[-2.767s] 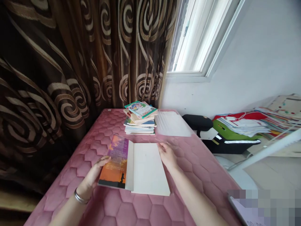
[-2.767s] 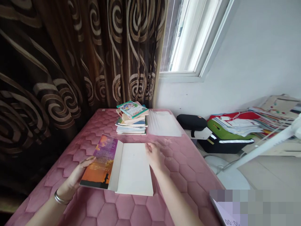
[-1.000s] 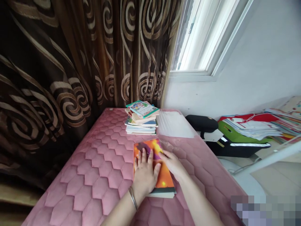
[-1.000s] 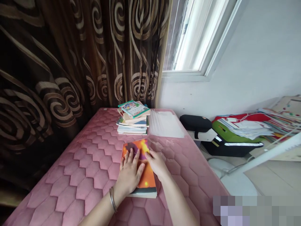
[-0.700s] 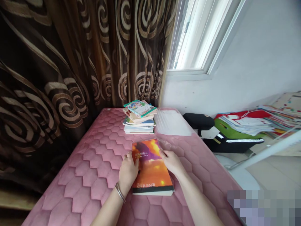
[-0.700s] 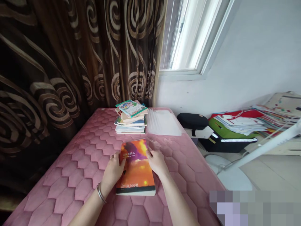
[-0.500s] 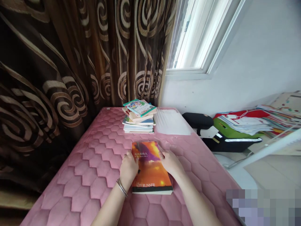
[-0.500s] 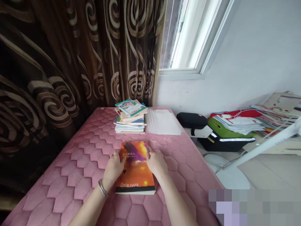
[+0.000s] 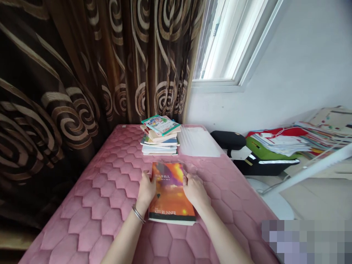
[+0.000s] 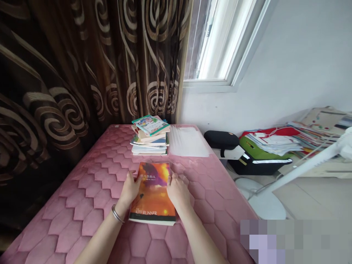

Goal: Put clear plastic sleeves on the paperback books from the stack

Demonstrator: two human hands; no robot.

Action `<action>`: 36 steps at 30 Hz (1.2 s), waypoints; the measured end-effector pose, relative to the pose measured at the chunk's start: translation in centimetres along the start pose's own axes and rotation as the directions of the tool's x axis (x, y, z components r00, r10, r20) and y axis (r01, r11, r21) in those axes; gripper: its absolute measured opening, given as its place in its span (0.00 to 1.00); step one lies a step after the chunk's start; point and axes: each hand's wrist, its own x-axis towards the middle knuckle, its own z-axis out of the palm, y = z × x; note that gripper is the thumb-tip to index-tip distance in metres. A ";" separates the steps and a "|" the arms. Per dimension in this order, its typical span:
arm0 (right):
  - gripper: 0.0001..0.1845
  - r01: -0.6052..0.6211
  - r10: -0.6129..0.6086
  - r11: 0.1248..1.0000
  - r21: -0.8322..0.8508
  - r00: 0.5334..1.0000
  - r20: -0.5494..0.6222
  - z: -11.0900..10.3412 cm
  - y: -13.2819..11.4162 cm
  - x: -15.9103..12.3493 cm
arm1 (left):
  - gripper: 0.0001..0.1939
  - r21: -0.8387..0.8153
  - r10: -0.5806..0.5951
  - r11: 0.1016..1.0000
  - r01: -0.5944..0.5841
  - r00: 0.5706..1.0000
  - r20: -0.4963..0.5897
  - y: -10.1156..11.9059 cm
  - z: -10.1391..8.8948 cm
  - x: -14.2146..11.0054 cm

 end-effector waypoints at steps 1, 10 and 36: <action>0.17 -0.012 0.012 1.000 0.019 1.000 0.006 0.1 0.0 0.1 | 0.18 -0.033 -0.029 0.999 0.028 0.999 -0.019 -0.3 -0.1 0.4; 0.16 -0.036 0.036 0.990 0.133 0.999 0.002 0.8 0.0 0.3 | 0.13 -0.212 -0.141 0.965 0.157 0.986 0.089 -1.9 -0.5 1.2; 0.24 -0.014 -0.018 0.950 0.312 0.995 0.098 0.0 -0.6 -0.2 | 0.26 -0.652 -0.021 0.735 0.186 0.968 0.252 -0.8 -1.2 0.0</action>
